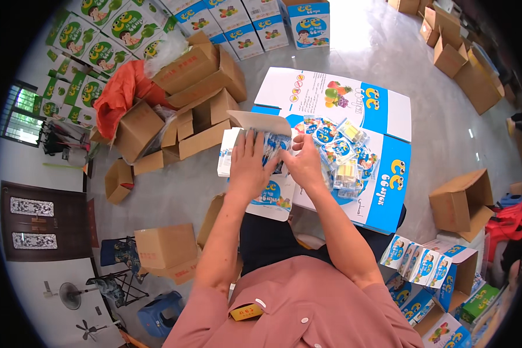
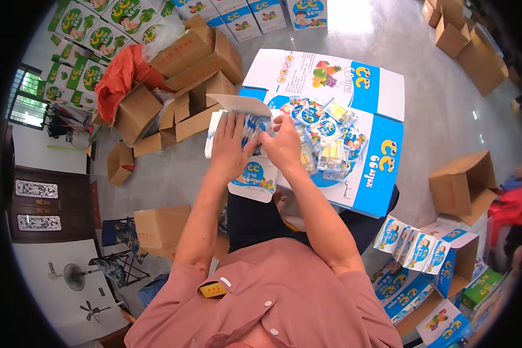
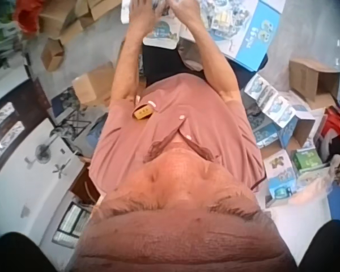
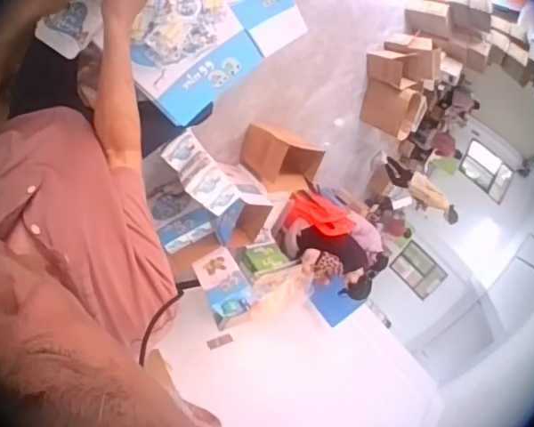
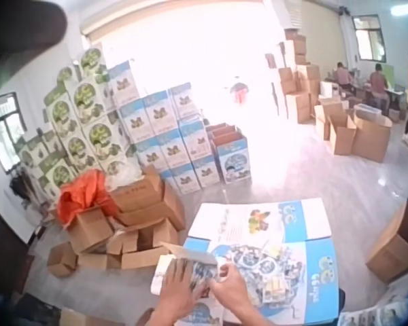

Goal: Manual packaging of plastic pouches into cardboard retail boxes at a workstation.

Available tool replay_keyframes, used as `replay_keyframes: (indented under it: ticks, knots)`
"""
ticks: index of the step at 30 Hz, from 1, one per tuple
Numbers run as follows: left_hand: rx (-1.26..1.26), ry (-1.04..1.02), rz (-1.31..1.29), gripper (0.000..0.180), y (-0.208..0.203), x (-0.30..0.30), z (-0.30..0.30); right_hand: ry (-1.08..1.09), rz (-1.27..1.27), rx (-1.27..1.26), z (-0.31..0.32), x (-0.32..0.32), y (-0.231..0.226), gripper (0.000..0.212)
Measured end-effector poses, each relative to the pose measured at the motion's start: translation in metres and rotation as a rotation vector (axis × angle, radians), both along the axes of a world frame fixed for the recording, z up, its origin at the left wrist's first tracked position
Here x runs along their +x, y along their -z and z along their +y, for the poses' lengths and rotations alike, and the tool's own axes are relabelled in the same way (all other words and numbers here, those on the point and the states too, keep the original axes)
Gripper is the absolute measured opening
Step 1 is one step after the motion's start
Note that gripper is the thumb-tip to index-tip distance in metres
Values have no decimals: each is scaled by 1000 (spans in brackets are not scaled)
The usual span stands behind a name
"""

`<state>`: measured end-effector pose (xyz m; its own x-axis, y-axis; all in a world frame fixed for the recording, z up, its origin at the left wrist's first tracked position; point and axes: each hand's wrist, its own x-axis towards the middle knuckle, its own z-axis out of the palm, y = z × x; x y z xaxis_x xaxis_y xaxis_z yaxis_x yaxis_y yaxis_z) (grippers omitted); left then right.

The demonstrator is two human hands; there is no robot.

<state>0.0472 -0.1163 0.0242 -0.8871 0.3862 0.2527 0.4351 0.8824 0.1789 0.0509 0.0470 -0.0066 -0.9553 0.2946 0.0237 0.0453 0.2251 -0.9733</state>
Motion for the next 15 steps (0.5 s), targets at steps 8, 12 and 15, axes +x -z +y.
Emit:
replay_keyframes:
  ticks: [8, 12, 15]
  knots:
    - [-44, -348, -187, 67, 0, -7, 40, 15, -142, 681, -14, -31, -26, 31]
    - [145, -224, -108, 60, 9, -7, 24, 36, -257, 559, -9, -28, -24, 28]
    - [18, -96, -71, 57, 12, -9, 5, -4, -78, 321, -6, -25, -14, 23]
